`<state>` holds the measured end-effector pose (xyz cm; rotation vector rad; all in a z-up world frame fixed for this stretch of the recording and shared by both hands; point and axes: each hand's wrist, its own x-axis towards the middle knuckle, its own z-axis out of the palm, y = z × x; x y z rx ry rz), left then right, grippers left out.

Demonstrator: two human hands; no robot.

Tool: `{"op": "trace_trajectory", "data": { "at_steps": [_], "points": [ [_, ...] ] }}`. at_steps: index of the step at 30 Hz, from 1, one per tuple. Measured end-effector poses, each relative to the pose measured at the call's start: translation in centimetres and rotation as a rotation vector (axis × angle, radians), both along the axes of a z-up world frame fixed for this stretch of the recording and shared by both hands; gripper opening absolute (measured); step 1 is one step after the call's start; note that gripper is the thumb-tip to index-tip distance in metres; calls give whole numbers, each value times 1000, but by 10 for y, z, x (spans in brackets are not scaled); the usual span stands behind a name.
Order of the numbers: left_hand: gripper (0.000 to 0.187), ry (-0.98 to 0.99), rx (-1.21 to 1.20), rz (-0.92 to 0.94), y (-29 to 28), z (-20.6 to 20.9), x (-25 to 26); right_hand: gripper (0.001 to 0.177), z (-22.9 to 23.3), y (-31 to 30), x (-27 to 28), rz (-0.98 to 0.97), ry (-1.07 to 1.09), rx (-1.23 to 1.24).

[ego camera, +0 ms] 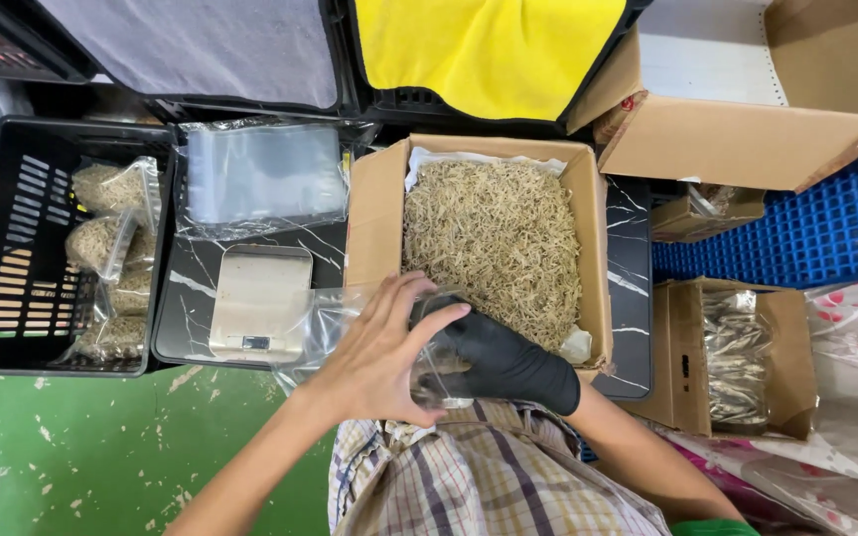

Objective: The person portions dried shredded food from a large box into plastic bags by hand, using a digital scale to weigh the bags and placing the filled bags into a black crate.

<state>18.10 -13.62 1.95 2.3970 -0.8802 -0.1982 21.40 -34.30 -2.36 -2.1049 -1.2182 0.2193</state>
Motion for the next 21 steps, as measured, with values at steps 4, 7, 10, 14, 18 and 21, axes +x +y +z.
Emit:
{"op": "trace_trajectory", "data": {
  "at_steps": [4,7,10,14,18,21],
  "points": [
    [133,-8,15,9,-4,-6,-5,82,-98,-11,7,7,30,-47],
    [129,-66,12,61,-4,-15,-3,90,-170,-14,8,6,72,-106],
    [121,-22,-38,89,1,-5,0,97,-154,-9,6,-3,115,-168],
    [118,220,-122,64,8,16,7,77,3,8,-3,40,237,21],
    [116,324,-242,70,9,29,10,50,31,-2,0,11,248,223],
    [122,332,-542,181,27,-12,21,38,40,-36,23,-233,453,328]
  ]
}}
